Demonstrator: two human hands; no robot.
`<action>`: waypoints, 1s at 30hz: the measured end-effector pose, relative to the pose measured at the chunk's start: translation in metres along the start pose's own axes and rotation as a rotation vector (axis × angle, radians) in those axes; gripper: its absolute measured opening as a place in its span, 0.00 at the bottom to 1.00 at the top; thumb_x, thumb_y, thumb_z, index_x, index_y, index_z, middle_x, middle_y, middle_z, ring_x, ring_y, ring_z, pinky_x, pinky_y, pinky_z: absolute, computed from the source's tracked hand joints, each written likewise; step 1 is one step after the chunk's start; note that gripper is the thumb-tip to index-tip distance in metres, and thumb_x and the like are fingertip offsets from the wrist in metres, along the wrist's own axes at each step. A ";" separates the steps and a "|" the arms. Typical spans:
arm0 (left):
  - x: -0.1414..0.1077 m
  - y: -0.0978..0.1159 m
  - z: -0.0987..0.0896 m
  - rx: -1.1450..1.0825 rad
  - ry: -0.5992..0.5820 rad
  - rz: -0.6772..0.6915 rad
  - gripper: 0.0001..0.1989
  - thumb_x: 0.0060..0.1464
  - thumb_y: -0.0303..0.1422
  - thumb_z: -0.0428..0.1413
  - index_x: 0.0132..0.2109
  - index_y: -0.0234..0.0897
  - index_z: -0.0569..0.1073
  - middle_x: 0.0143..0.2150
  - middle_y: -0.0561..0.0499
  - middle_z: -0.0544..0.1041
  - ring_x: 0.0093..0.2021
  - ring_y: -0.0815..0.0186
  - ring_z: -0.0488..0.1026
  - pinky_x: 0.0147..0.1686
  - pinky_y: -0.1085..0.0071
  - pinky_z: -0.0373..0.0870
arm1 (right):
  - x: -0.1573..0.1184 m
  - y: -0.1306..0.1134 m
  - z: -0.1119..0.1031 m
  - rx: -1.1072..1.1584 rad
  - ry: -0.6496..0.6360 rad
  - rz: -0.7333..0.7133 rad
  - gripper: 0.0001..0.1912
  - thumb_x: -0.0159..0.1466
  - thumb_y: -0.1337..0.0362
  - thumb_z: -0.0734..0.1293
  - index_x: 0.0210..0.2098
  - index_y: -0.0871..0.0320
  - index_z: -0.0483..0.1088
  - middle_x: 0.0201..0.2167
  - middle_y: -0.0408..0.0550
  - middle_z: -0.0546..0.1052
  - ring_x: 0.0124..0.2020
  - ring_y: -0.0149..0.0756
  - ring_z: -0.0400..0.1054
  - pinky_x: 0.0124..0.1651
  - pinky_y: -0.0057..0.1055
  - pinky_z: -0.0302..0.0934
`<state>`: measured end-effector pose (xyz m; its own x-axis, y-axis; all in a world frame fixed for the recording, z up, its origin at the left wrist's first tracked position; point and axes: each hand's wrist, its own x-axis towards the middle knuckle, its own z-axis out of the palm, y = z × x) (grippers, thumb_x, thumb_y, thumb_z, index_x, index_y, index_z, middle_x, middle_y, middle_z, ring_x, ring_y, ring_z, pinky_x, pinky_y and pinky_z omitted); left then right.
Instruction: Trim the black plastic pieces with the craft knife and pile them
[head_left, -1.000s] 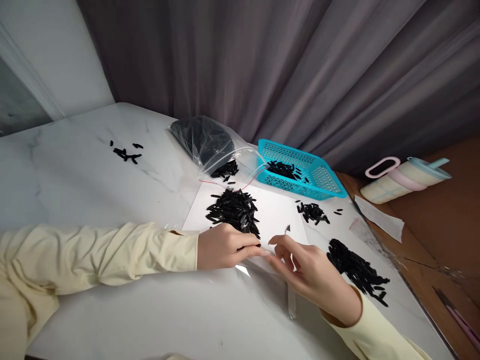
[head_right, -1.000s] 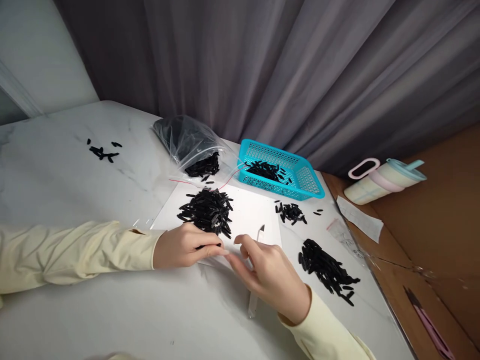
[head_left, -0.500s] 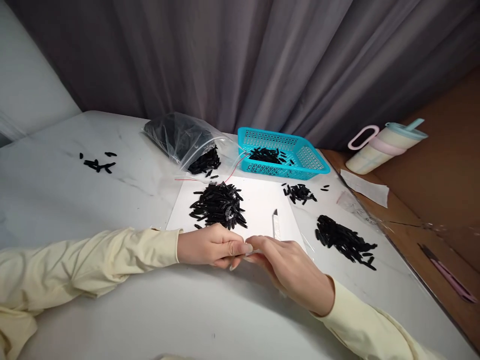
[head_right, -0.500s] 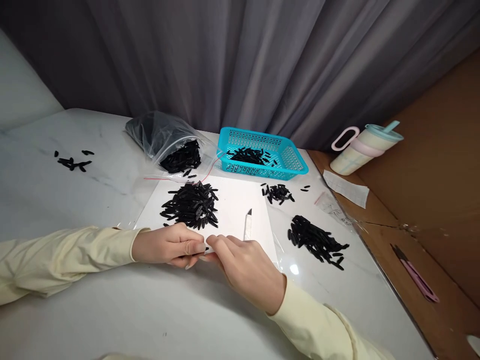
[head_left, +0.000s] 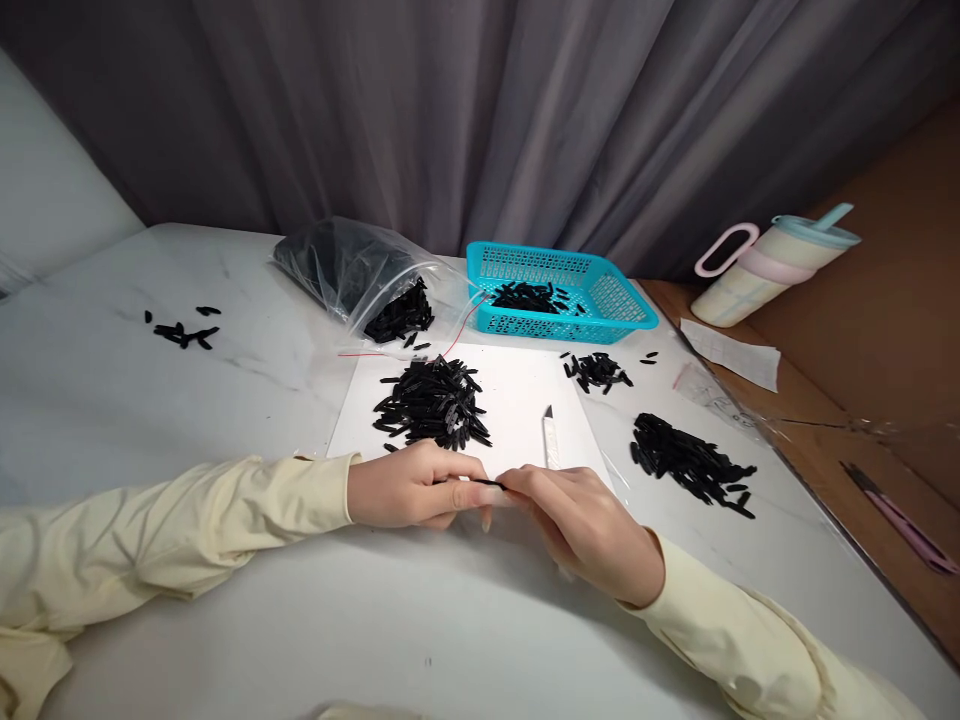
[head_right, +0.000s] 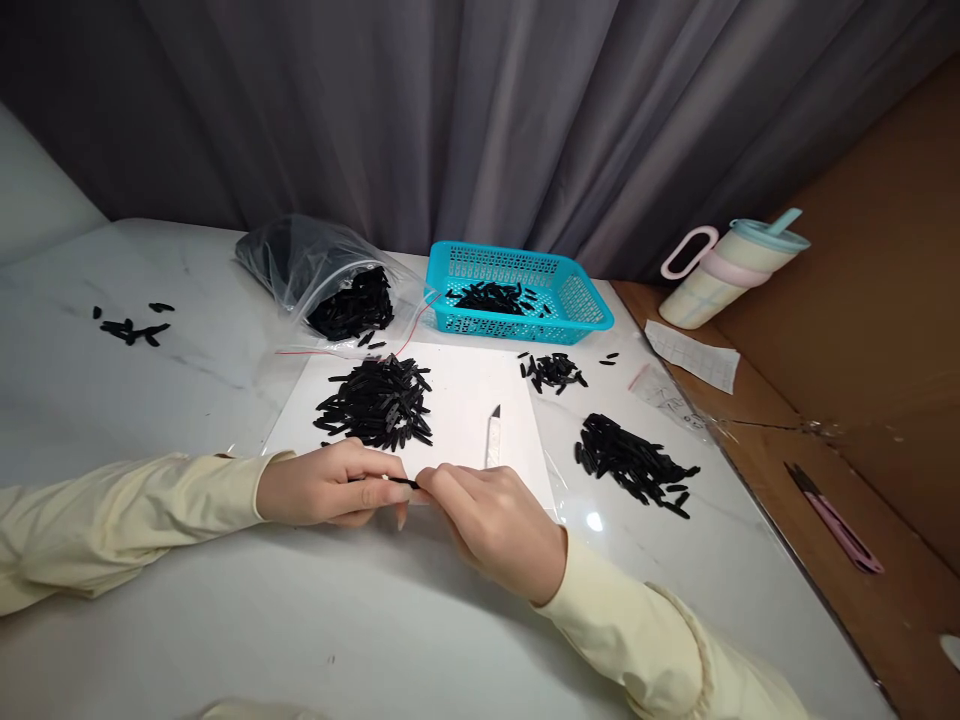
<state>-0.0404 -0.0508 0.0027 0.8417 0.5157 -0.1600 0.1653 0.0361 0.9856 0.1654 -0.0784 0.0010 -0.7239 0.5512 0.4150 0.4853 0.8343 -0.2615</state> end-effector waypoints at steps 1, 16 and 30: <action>0.000 0.000 0.000 0.001 -0.005 0.008 0.16 0.59 0.39 0.44 0.35 0.31 0.69 0.12 0.63 0.51 0.13 0.77 0.48 0.14 0.78 0.47 | 0.000 0.000 0.000 0.006 0.000 0.003 0.09 0.63 0.76 0.52 0.37 0.60 0.59 0.20 0.39 0.66 0.17 0.25 0.54 0.20 0.24 0.47; 0.001 0.002 0.003 -0.109 0.006 -0.050 0.15 0.62 0.38 0.37 0.32 0.35 0.61 0.12 0.63 0.52 0.13 0.76 0.46 0.16 0.76 0.49 | 0.000 0.004 -0.001 -0.003 0.025 0.034 0.09 0.67 0.69 0.53 0.35 0.60 0.62 0.20 0.40 0.68 0.17 0.25 0.57 0.21 0.23 0.49; 0.002 0.001 0.001 -0.130 0.008 -0.085 0.14 0.62 0.38 0.38 0.34 0.35 0.60 0.12 0.63 0.53 0.13 0.76 0.47 0.16 0.76 0.47 | -0.001 0.033 -0.015 -0.594 -0.403 0.506 0.19 0.60 0.63 0.56 0.50 0.59 0.61 0.25 0.47 0.76 0.17 0.36 0.66 0.21 0.29 0.33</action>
<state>-0.0377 -0.0505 0.0029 0.8234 0.5129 -0.2429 0.1669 0.1901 0.9675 0.1893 -0.0511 0.0052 -0.4164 0.9092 0.0034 0.8888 0.4063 0.2121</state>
